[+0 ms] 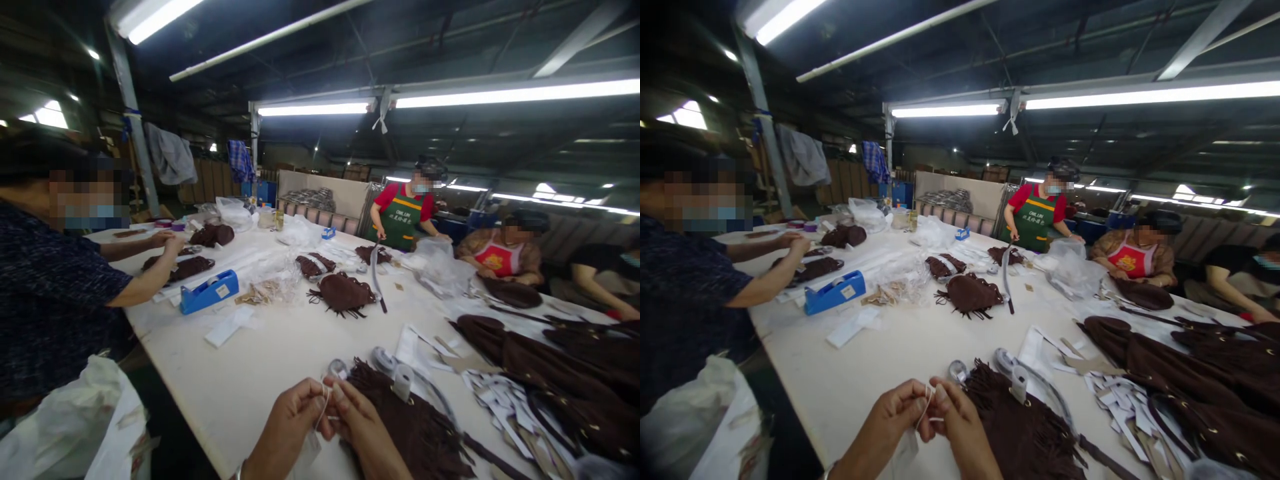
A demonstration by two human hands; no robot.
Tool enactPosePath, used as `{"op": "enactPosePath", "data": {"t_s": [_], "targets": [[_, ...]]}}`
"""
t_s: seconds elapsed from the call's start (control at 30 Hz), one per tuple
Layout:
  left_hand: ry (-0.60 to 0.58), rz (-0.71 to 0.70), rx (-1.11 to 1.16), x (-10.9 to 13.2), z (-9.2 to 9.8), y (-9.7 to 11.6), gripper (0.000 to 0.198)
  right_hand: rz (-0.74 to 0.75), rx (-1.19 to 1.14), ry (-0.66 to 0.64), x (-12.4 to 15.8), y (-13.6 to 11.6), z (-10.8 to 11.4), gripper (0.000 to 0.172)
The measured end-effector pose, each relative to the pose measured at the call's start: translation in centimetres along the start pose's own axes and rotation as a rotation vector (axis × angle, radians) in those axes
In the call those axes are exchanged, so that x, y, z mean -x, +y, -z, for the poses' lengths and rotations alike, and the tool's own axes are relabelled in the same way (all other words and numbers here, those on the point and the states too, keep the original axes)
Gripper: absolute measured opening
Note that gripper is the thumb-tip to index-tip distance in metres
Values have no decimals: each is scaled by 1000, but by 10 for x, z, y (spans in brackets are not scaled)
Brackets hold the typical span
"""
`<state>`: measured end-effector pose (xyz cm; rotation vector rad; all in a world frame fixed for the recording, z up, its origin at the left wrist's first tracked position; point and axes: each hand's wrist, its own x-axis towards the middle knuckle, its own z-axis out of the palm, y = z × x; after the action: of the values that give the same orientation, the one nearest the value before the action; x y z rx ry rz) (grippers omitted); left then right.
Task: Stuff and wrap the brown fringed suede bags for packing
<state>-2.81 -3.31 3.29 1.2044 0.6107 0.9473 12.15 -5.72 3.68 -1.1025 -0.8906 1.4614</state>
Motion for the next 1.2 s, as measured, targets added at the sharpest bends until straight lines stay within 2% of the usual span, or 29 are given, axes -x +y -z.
{"op": "enactPosePath", "data": {"t_s": [0.17, 0.27, 0.4, 0.53, 0.67, 0.8, 0.9, 1.07, 1.13, 1.2], "targets": [[23, 16, -251, 14, -6, 0, 35, -21, -68, -45, 7, -6, -8, 45], [37, -4, -315, 17, -11, 4, 34, 4, -76, -85, 10, -7, -12, 36], [62, -6, -357, 22, -13, 1, 32, 41, -91, -56, 7, -1, -10, 34], [100, 65, -315, 27, -9, -13, 28, 113, -59, -44, 2, 7, -4, 35], [135, 81, -189, 26, -8, -27, 29, 73, -17, -53, 6, 13, 1, 35], [142, 68, -149, 23, -10, -30, 26, 74, 65, -57, 13, 14, 7, 41], [132, 81, -194, 25, -13, -28, 22, 100, 154, -69, 14, 14, 10, 37], [121, 103, -248, 33, -17, -23, 22, 174, 372, 26, 15, 21, 9, 25], [131, 119, -267, 38, -16, -28, 25, 210, 360, 73, 18, 24, 11, 22], [159, 157, -290, 46, -11, -42, 28, 234, 264, 98, 23, 26, 14, 22]]}}
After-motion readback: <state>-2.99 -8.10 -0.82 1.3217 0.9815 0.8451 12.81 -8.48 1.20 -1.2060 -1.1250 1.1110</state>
